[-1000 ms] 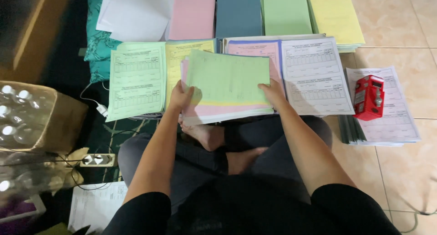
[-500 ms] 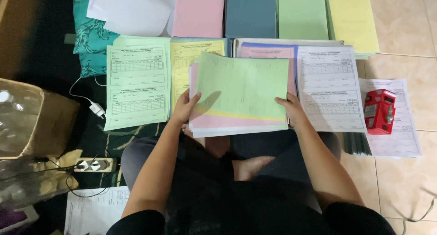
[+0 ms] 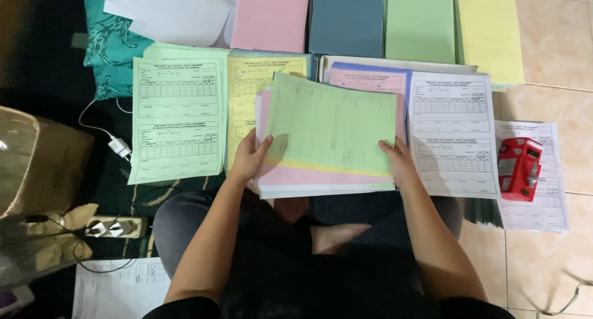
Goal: Sorting various colored paper forms into organized sets and stapling them together.
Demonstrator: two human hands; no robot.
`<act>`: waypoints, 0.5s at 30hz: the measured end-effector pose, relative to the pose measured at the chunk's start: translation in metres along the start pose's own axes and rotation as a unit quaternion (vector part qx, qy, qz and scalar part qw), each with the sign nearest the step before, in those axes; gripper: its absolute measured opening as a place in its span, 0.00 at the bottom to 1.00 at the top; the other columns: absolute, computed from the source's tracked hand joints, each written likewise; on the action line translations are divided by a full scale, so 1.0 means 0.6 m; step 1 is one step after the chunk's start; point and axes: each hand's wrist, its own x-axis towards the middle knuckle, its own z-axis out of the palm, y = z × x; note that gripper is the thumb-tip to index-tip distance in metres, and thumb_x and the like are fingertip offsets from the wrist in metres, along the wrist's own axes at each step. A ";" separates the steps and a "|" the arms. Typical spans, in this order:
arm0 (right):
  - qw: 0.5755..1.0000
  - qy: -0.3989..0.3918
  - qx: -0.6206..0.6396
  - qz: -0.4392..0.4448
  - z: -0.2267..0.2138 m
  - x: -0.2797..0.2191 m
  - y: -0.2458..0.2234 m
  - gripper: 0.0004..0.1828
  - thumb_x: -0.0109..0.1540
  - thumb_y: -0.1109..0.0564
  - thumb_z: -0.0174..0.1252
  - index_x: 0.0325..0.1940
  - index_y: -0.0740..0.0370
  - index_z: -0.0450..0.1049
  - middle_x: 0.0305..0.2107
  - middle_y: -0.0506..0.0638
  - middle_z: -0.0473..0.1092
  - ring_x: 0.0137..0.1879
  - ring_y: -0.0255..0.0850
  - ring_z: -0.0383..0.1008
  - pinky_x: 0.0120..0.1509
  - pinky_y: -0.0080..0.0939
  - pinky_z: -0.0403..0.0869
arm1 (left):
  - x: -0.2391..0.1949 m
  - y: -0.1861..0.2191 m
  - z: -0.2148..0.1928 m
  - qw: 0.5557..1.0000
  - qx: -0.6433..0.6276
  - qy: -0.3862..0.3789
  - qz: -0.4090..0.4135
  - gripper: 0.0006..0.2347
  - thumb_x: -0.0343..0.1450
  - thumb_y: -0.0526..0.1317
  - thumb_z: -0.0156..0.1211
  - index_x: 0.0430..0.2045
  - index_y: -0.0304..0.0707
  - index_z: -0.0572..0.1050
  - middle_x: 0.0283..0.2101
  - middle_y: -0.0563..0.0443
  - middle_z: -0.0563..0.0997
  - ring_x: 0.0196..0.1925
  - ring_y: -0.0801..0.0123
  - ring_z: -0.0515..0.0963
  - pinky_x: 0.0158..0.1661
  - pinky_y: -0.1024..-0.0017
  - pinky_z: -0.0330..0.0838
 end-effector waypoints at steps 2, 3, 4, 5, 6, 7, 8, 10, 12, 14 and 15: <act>1.000 -0.002 -0.005 -0.003 0.000 0.000 0.004 0.36 0.64 0.46 0.69 0.68 0.68 0.67 0.47 0.61 0.73 0.49 0.53 0.79 0.54 0.57 0.77 | 0.001 -0.010 0.000 1.000 0.000 0.002 0.008 0.24 0.77 0.48 0.57 0.65 0.29 0.67 0.57 0.33 0.79 0.64 0.47 0.75 0.66 0.47 0.64; 1.000 -0.005 -0.004 -0.010 0.000 0.003 0.005 0.35 0.65 0.46 0.68 0.69 0.68 0.67 0.47 0.62 0.73 0.49 0.54 0.79 0.55 0.57 0.77 | 0.002 -0.012 0.000 1.000 -0.001 0.004 0.021 0.24 0.77 0.46 0.58 0.64 0.28 0.68 0.56 0.31 0.80 0.63 0.47 0.76 0.65 0.47 0.64; 1.000 -0.009 -0.003 -0.016 0.001 0.004 0.006 0.35 0.65 0.46 0.68 0.69 0.68 0.66 0.48 0.63 0.73 0.50 0.55 0.78 0.56 0.57 0.77 | 0.003 -0.014 -0.001 0.999 -0.001 0.006 0.034 0.24 0.76 0.45 0.58 0.63 0.27 0.68 0.55 0.30 0.80 0.62 0.46 0.76 0.65 0.46 0.65; 1.000 -0.009 -0.002 -0.017 0.002 0.005 0.006 0.35 0.65 0.46 0.68 0.69 0.68 0.66 0.48 0.63 0.73 0.50 0.55 0.78 0.56 0.57 0.77 | 0.000 -0.012 -0.001 0.999 0.000 0.006 0.036 0.24 0.76 0.45 0.58 0.63 0.27 0.68 0.55 0.30 0.80 0.62 0.46 0.76 0.65 0.46 0.65; 1.000 -0.011 -0.004 -0.023 0.003 0.004 0.005 0.35 0.65 0.45 0.68 0.69 0.67 0.67 0.48 0.62 0.73 0.50 0.54 0.78 0.55 0.57 0.77 | -0.003 -0.010 -0.001 0.999 -0.011 0.009 0.047 0.23 0.76 0.44 0.58 0.63 0.26 0.68 0.55 0.30 0.80 0.62 0.47 0.77 0.64 0.47 0.65; 0.999 -0.012 -0.006 -0.032 0.003 0.006 0.001 0.35 0.65 0.44 0.69 0.69 0.65 0.67 0.48 0.61 0.73 0.50 0.53 0.79 0.55 0.57 0.77 | -0.002 -0.006 -0.001 0.998 -0.022 0.010 0.061 0.22 0.76 0.43 0.58 0.62 0.25 0.69 0.54 0.29 0.80 0.61 0.48 0.77 0.64 0.48 0.66; 0.999 -0.011 -0.005 -0.037 0.003 0.002 -0.003 0.35 0.65 0.44 0.69 0.69 0.65 0.67 0.48 0.61 0.73 0.50 0.53 0.79 0.55 0.57 0.77 | -0.001 -0.016 0.001 0.998 -0.021 0.010 0.066 0.22 0.76 0.43 0.58 0.62 0.25 0.69 0.54 0.29 0.80 0.61 0.48 0.77 0.64 0.48 0.66; 0.999 -0.006 -0.005 -0.039 0.009 -0.008 -0.009 0.33 0.65 0.48 0.68 0.67 0.68 0.68 0.46 0.60 0.74 0.48 0.51 0.79 0.53 0.55 0.77 | 0.005 -0.031 -0.002 0.997 -0.037 -0.001 0.066 0.22 0.76 0.43 0.60 0.63 0.28 0.69 0.53 0.31 0.81 0.59 0.50 0.79 0.61 0.49 0.69; 0.999 -0.001 -0.003 -0.049 0.012 -0.013 -0.007 0.32 0.65 0.48 0.68 0.67 0.68 0.69 0.45 0.61 0.74 0.47 0.51 0.79 0.54 0.55 0.77 | -0.002 -0.020 -0.002 0.997 -0.038 -0.007 0.070 0.22 0.76 0.42 0.60 0.63 0.27 0.68 0.53 0.31 0.81 0.59 0.50 0.79 0.61 0.49 0.70; 0.998 0.003 -0.009 -0.059 0.017 -0.018 -0.012 0.32 0.65 0.48 0.68 0.66 0.69 0.69 0.45 0.61 0.74 0.47 0.51 0.79 0.54 0.56 0.76 | -0.003 -0.021 -0.003 0.996 -0.047 -0.011 0.072 0.22 0.76 0.41 0.59 0.63 0.26 0.68 0.53 0.30 0.81 0.58 0.50 0.79 0.60 0.49 0.70; 0.998 0.004 -0.006 -0.067 0.020 -0.022 -0.015 0.32 0.64 0.48 0.68 0.66 0.68 0.70 0.45 0.61 0.74 0.48 0.51 0.79 0.54 0.55 0.77 | 0.000 -0.026 -0.004 0.996 -0.047 -0.013 0.070 0.21 0.77 0.41 0.59 0.63 0.26 0.68 0.52 0.30 0.81 0.58 0.51 0.80 0.60 0.49 0.70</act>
